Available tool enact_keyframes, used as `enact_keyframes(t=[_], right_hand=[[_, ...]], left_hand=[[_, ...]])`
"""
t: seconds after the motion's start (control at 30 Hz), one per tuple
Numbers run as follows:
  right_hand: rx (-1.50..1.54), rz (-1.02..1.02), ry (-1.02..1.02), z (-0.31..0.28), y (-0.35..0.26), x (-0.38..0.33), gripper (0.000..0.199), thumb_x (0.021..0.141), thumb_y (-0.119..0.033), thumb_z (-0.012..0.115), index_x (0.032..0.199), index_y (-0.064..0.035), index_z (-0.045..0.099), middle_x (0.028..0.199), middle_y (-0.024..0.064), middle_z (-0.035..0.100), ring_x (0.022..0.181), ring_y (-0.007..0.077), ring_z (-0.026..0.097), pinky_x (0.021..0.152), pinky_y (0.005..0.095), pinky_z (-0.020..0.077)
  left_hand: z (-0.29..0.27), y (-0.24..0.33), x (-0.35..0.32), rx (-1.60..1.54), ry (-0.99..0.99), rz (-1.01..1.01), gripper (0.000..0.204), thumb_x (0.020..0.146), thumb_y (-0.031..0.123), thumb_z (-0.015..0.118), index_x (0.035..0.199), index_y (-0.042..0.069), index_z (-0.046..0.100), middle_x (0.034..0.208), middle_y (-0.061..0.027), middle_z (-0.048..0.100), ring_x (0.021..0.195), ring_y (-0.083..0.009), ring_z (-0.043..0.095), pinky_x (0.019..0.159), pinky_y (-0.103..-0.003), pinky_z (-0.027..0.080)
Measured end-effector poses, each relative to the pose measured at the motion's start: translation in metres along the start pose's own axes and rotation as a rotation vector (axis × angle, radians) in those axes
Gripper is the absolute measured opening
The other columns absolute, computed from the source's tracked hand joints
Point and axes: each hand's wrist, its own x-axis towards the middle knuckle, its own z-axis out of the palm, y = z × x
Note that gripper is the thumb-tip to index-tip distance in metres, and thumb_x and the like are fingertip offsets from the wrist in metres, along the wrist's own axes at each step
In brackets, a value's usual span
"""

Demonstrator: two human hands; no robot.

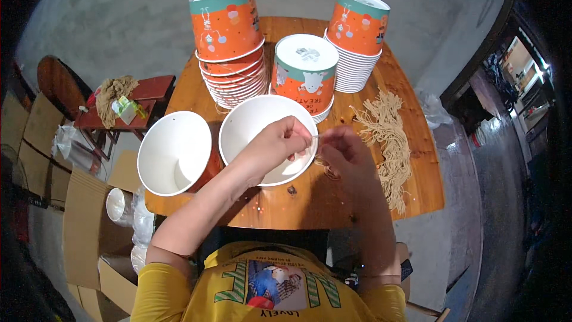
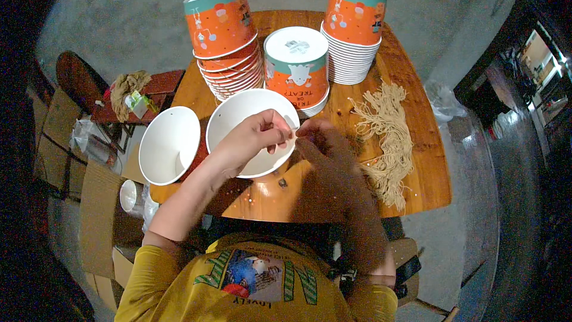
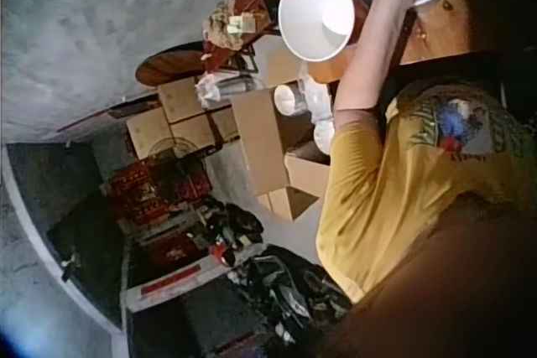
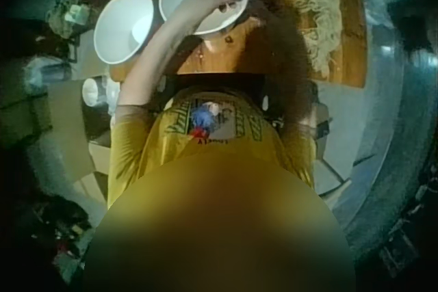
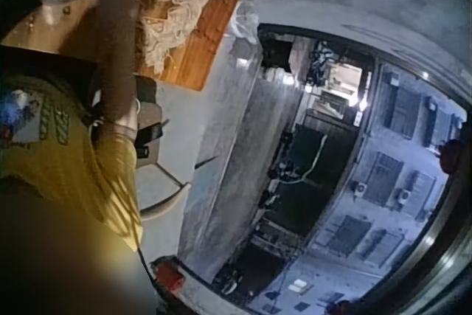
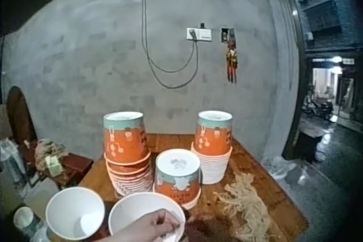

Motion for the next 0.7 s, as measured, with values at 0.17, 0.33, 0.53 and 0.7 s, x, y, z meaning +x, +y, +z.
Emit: enact_keyframes(t=[0.17, 0.33, 0.53, 0.7], right_hand=[[-0.094, -0.126, -0.181, -0.003, -0.023, 0.011, 0.013, 0.09, -0.01, 0.055, 0.103, -0.005, 0.053, 0.079, -0.0015, 0.054, 0.067, 0.0046, 0.049, 0.059, 0.0199, 0.0395], [-0.123, -0.149, -0.211, -0.004, -0.023, 0.032, 0.011, 0.09, -0.006, 0.053, 0.101, -0.0044, 0.054, 0.075, -0.0048, 0.05, 0.063, 0.0006, 0.043, 0.054, 0.0168, 0.0339], [-0.272, -0.187, -0.107, -0.01, -0.012, 0.036, 0.01, 0.089, -0.004, 0.053, 0.098, -0.0033, 0.056, 0.071, -0.0049, 0.048, 0.061, 0.0007, 0.042, 0.053, 0.0171, 0.0354], [-0.282, -0.269, 0.041, -0.027, 0.018, 0.027, 0.011, 0.088, -0.011, 0.058, 0.095, -0.002, 0.058, 0.079, 0.0082, 0.058, 0.066, 0.0129, 0.059, 0.059, 0.026, 0.0481]], left_hand=[[0.0, 0.0, 0.005, -0.078, -0.06, -0.001, 0.008, 0.083, 0.009, 0.057, 0.089, 0.003, 0.056, 0.08, -0.0016, 0.057, 0.07, -0.0065, 0.05, 0.063, -0.02, 0.04], [0.005, -0.003, 0.007, -0.04, -0.108, -0.012, 0.008, 0.084, 0.01, 0.057, 0.088, 0.003, 0.058, 0.079, -0.0001, 0.056, 0.069, -0.0063, 0.048, 0.063, -0.02, 0.04], [0.005, -0.003, 0.007, -0.082, -0.174, -0.033, 0.01, 0.086, 0.01, 0.058, 0.09, 0.001, 0.061, 0.076, 0.0007, 0.056, 0.067, -0.0061, 0.048, 0.062, -0.02, 0.039], [0.001, -0.005, 0.01, -0.081, -0.192, -0.077, 0.015, 0.088, 0.015, 0.063, 0.095, 0.002, 0.061, 0.082, 0.002, 0.058, 0.069, -0.0048, 0.049, 0.062, -0.019, 0.04]])
